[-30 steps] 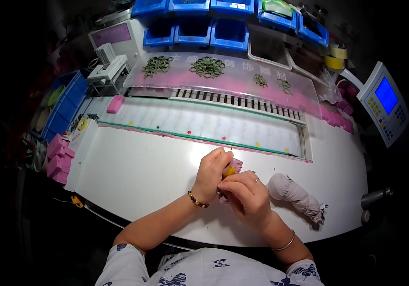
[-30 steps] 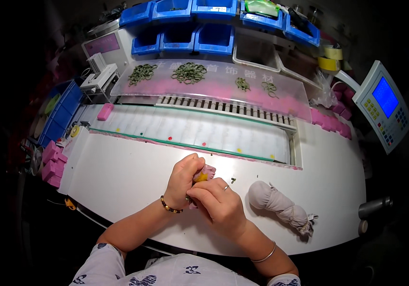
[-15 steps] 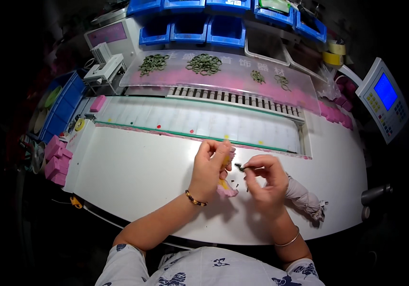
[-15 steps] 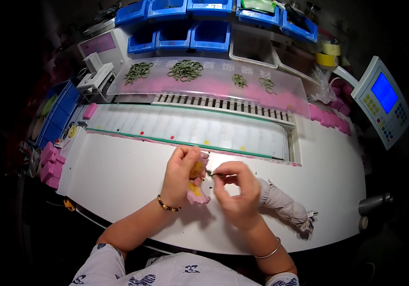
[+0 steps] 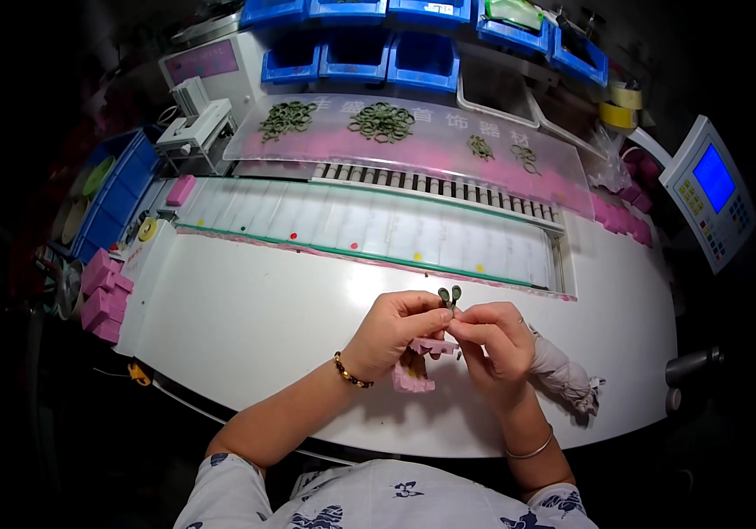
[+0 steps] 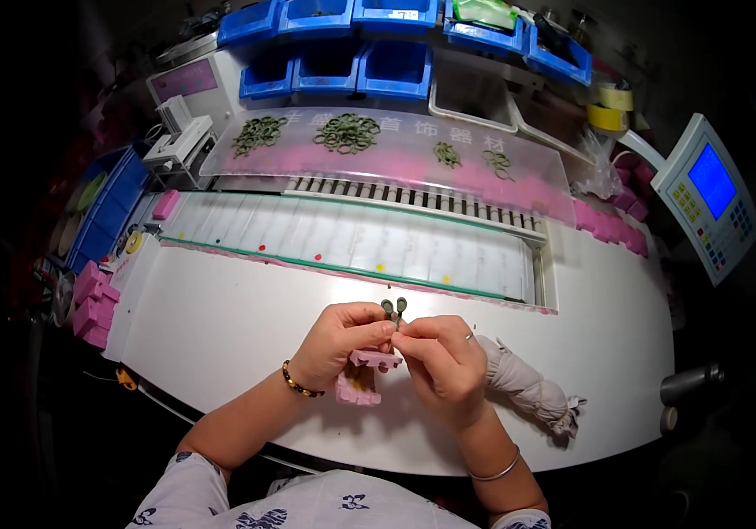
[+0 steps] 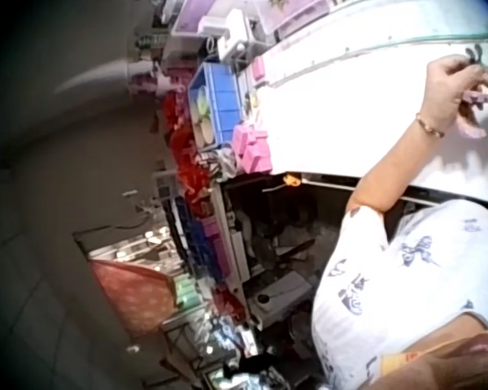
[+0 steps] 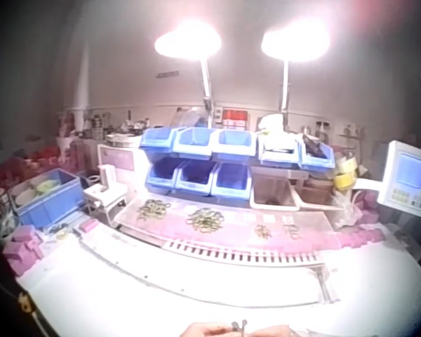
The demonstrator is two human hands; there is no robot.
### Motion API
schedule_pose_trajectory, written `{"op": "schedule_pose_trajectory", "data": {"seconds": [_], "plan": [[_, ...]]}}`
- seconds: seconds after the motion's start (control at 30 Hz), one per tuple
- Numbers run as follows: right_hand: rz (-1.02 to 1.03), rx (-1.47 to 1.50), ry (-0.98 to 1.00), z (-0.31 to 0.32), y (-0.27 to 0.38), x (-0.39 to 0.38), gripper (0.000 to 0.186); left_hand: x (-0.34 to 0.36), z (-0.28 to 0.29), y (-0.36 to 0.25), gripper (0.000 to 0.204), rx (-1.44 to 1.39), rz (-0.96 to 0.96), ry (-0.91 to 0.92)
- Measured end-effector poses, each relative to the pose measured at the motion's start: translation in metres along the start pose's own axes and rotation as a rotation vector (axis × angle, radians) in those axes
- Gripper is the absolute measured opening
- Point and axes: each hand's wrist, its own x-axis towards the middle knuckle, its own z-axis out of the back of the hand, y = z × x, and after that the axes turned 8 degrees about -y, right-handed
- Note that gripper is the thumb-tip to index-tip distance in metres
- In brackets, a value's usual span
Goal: The person picks up a small pink wax block, inserts a metal wick through a central hole, and places the completed item back on the workspace before repeating the process with another wax block.
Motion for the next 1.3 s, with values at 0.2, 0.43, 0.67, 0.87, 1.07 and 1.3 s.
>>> {"op": "schedule_pose_trajectory", "data": {"seconds": [0.2, 0.43, 0.67, 0.87, 1.07, 1.3], "plan": [[-0.209, 0.108, 0.080, 0.001, -0.003, -0.001, 0.017, -0.001, 0.000, -0.001, 0.011, 0.203, -0.091, -0.052], [-1.097, 0.666, 0.194, 0.014, -0.005, 0.000, 0.008, -0.001, -0.001, 0.000, 0.009, 0.392, -0.264, -0.116], [-1.032, 0.680, 0.192, 0.013, -0.006, 0.005, 0.022, 0.001, 0.009, -0.010, 0.014, 0.087, 0.152, -0.013], [-1.029, 0.699, 0.142, 0.015, -0.007, 0.001, 0.024, 0.000, 0.004, -0.009, 0.011, 0.049, 0.259, 0.069], [-1.025, 0.691, 0.125, 0.014, -0.008, -0.002, 0.025, 0.000, 0.004, -0.006, 0.010, 0.088, 0.232, 0.103], [-1.033, 0.688, 0.083, 0.012, -0.004, -0.002, 0.026, -0.001, 0.001, -0.004, 0.011, 0.149, 0.142, -0.003]]}}
